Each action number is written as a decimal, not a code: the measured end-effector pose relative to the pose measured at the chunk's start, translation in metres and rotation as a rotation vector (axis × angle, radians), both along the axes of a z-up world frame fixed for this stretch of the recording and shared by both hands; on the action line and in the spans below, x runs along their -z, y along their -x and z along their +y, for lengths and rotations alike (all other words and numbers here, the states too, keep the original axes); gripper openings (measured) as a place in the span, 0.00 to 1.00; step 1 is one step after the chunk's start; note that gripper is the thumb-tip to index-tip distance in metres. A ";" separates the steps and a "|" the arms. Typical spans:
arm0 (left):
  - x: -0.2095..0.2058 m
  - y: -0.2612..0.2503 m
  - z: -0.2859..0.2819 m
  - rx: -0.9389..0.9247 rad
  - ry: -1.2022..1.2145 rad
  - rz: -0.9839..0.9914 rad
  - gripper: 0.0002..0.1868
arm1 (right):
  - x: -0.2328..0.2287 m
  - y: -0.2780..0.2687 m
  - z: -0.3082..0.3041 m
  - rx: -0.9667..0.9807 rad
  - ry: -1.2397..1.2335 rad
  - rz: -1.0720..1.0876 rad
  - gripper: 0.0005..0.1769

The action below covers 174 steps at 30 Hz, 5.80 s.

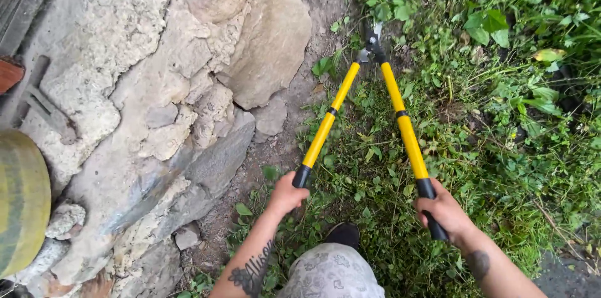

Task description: Trim weeds and grass growing along a stone wall using handheld garden shears.

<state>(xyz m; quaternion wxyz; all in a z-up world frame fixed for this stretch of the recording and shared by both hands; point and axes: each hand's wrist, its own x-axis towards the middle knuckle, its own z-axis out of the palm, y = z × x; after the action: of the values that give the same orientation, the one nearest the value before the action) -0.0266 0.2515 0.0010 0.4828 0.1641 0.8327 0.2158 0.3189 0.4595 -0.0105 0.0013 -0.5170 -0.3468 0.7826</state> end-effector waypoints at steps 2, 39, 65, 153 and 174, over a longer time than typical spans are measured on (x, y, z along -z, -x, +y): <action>0.012 -0.003 0.023 0.024 -0.053 0.031 0.21 | -0.014 0.033 0.007 0.018 0.000 0.006 0.37; 0.017 0.008 0.101 0.080 0.052 0.277 0.18 | -0.009 0.100 0.043 0.155 -0.082 0.125 0.27; 0.001 -0.030 0.230 0.070 -0.082 0.033 0.18 | -0.047 0.044 0.144 0.300 -0.110 -0.008 0.30; 0.024 -0.052 0.409 0.210 -0.028 0.108 0.16 | -0.036 0.013 0.284 0.400 -0.090 0.160 0.22; 0.030 -0.075 0.355 0.087 -0.141 0.043 0.23 | -0.025 -0.028 0.268 0.263 -0.143 0.133 0.25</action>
<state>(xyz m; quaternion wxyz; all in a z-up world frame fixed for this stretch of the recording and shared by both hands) 0.0482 0.6067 -0.0288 0.4608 0.2383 0.8178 0.2492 0.3465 0.7272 0.0144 0.1636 -0.5035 -0.3303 0.7815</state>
